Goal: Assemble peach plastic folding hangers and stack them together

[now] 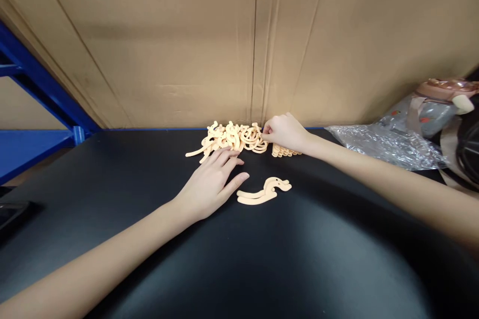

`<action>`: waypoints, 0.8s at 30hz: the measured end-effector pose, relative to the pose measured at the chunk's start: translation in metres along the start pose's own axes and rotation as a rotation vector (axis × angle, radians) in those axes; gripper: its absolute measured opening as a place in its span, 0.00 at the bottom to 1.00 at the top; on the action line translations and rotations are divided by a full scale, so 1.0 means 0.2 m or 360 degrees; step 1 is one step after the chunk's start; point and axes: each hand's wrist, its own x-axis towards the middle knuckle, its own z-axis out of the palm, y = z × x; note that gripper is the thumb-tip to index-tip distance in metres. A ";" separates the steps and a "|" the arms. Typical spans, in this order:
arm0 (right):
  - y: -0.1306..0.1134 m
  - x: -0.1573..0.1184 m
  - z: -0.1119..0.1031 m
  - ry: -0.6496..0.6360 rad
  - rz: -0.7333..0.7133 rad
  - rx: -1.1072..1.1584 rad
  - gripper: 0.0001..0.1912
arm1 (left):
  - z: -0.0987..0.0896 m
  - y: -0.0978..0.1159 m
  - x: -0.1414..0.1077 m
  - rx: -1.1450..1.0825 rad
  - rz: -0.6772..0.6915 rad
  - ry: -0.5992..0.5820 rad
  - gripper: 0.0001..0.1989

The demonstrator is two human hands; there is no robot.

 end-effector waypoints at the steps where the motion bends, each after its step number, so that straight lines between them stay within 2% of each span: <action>1: 0.00 0.00 -0.01 0.0024 0.0001 0.0036 0.11 | 0.00 0.00 0.00 0.0002 0.0002 0.0004 0.21; 8: -0.01 -0.05 -0.12 0.0205 -0.0012 0.0185 0.10 | 0.00 0.00 0.00 0.0025 0.0037 0.0046 0.20; 13: -0.03 -0.26 -0.19 0.0371 -0.0119 0.0119 0.08 | -0.03 0.04 0.00 0.0260 0.0252 0.0115 0.20; 16: -0.02 -0.45 -0.21 0.0285 -0.0158 0.0098 0.07 | -0.07 0.16 -0.04 0.0301 0.0408 0.0075 0.16; 21: 0.03 -0.75 -0.17 0.0123 -0.0207 0.0150 0.08 | -0.11 0.48 -0.23 0.0235 0.0614 -0.0077 0.17; 24: 0.04 -0.86 -0.14 0.0088 -0.0229 0.0157 0.09 | -0.10 0.62 -0.39 0.0374 0.1001 -0.0086 0.16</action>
